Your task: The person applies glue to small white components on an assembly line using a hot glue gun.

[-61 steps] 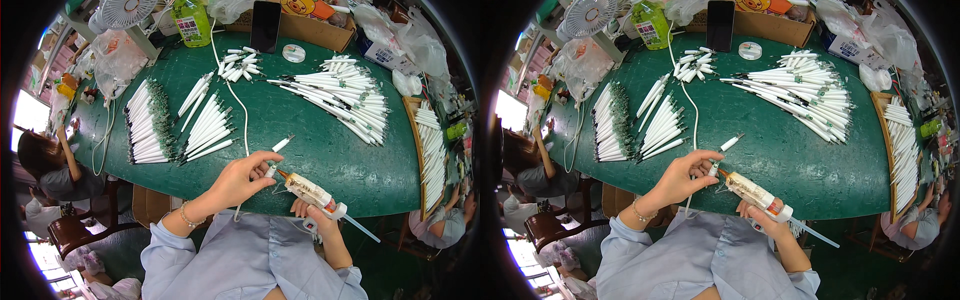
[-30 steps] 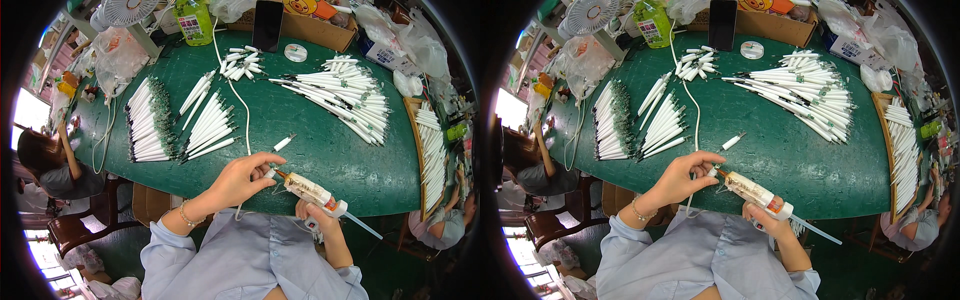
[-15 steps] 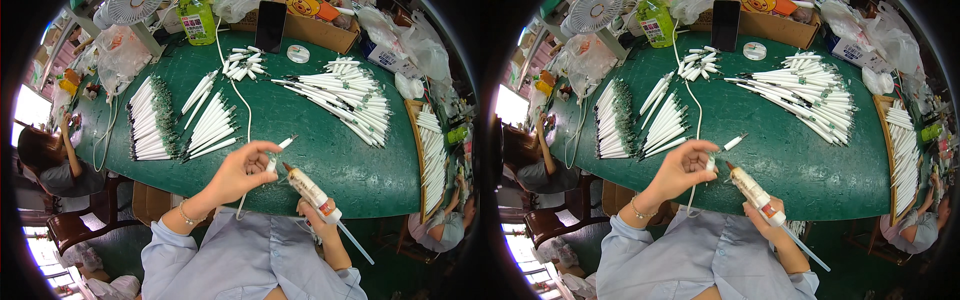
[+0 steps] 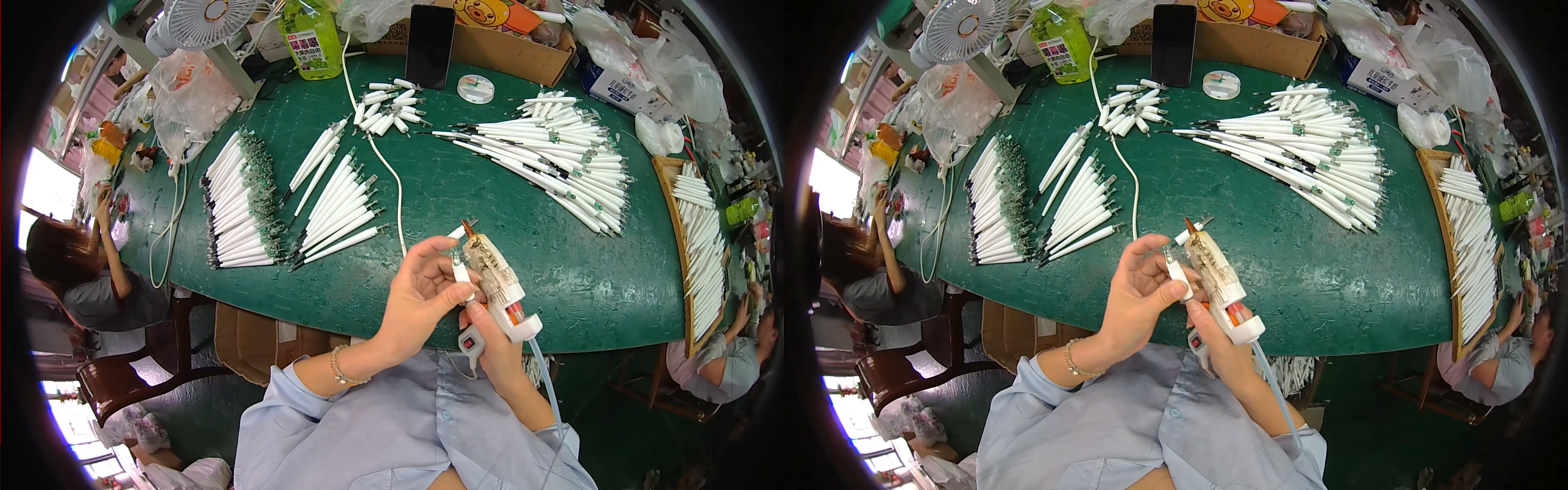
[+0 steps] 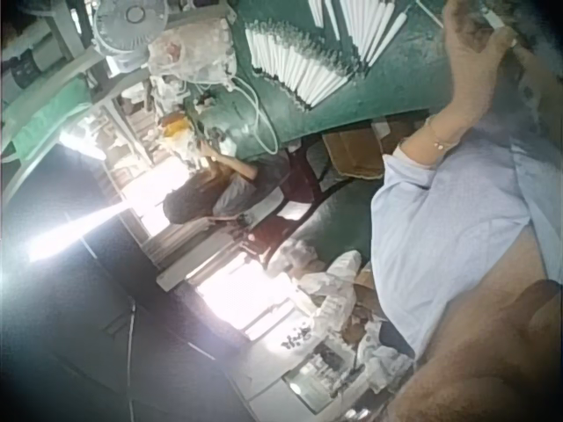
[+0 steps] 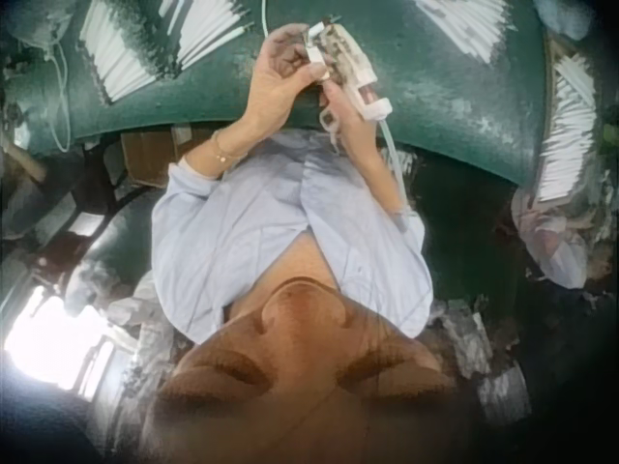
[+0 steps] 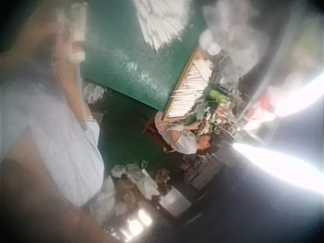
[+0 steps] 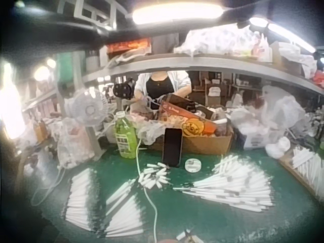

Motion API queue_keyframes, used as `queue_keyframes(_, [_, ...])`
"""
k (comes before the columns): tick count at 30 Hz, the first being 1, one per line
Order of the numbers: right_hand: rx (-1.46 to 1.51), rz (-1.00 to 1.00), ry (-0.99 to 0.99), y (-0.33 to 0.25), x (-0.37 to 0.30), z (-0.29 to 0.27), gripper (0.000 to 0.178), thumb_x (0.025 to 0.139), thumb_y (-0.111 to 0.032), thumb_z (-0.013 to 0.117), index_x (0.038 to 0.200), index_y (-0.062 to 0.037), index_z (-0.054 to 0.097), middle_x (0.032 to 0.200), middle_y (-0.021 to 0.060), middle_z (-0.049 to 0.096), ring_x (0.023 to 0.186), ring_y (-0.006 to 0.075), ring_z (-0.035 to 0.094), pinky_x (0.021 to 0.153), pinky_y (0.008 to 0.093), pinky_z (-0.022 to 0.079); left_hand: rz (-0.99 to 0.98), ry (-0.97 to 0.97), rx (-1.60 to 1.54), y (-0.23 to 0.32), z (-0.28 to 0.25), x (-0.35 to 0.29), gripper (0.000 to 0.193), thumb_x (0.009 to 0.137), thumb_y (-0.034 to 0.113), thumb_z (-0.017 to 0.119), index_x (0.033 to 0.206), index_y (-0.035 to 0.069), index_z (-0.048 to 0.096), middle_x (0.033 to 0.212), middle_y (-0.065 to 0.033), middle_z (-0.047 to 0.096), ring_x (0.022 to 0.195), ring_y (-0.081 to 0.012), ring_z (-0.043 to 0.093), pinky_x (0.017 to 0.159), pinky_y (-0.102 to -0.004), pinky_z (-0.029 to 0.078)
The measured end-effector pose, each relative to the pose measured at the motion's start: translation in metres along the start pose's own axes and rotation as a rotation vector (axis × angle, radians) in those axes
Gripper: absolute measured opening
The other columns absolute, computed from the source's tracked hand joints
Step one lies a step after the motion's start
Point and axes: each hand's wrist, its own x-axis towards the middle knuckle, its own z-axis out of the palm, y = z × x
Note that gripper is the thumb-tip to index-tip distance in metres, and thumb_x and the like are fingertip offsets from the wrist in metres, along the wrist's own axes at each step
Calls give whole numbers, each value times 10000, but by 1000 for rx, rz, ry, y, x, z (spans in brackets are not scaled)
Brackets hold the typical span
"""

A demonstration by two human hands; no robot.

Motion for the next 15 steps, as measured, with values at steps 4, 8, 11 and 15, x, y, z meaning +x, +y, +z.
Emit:
queue_keyframes(4, [80,-32,-4,8,2,0,119,825,-110,564,914,-32,551,791,9,543,684,51,482,583,201,388,131,-29,47,-15,0,-5,449,801,-11,563,1184,43,335,952,-137,539,824,-159,560,696,-271,480])
queue_keyframes(8, [201,-40,56,11,-4,3,88,823,-86,557,903,-49,545,788,1,535,704,48,461,605,186,363,159,-68,74,-18,-2,-4,416,800,-15,562,1156,40,355,950,-149,549,793,-164,577,664,-269,486])
queue_keyframes(11, [174,-67,79,11,-4,2,155,832,-118,547,967,-44,542,840,11,540,698,51,460,611,198,377,100,-74,33,-15,3,2,438,795,-14,570,1172,36,353,951,-148,554,808,-165,579,684,-259,481])
queue_keyframes(15, [146,-114,14,3,1,-8,326,861,-202,498,1130,-24,448,1028,57,519,858,100,476,620,231,408,112,-83,218,16,7,24,466,786,-7,589,1199,32,379,926,-102,549,818,-145,563,719,-266,468])
